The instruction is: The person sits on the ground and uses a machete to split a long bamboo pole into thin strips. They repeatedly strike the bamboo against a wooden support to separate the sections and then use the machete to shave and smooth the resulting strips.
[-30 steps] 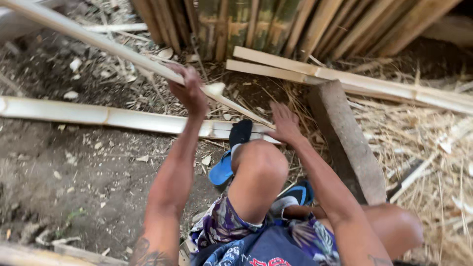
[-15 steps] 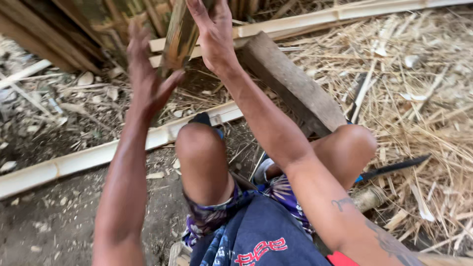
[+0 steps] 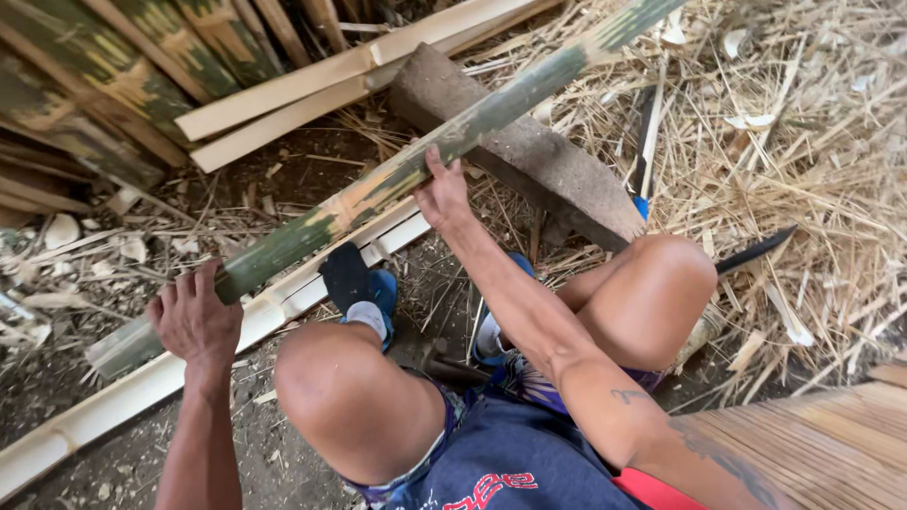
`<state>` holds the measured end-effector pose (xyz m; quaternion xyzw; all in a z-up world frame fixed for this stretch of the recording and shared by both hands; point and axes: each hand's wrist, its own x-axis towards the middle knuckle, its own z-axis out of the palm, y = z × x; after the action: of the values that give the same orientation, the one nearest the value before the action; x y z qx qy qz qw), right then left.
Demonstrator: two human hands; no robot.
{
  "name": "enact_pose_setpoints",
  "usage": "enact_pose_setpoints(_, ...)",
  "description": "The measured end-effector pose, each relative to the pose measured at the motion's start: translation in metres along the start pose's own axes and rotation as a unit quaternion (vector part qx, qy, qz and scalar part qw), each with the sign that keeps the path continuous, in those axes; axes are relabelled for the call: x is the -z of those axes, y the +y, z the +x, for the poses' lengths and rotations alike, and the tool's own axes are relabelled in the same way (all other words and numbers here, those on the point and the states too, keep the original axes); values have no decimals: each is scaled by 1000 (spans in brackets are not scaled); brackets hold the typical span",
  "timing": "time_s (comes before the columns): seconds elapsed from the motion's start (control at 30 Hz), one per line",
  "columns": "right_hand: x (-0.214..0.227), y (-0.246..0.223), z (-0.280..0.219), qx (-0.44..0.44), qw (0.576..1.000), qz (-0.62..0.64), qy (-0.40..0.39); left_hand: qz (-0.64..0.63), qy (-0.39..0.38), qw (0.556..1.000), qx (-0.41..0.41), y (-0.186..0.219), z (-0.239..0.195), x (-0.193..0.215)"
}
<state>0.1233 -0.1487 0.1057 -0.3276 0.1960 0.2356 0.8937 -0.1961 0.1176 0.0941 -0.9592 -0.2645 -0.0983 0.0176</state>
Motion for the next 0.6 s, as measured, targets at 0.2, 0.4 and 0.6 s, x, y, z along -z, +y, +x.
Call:
enact_pose_setpoints(0.2, -21, -44, 40, 53, 996, -69, -11, -6, -50, 999, -9, 44, 84, 0)
enact_pose_setpoints(0.4, -79, -151, 107, 2, 877, -474, -75, -81, -27, 990, -114, 117, 227, 5)
enact_pose_setpoints(0.6, 21, -104, 111, -44, 797, -602, -28, -200, -212, 952, -89, 107, 121, -75)
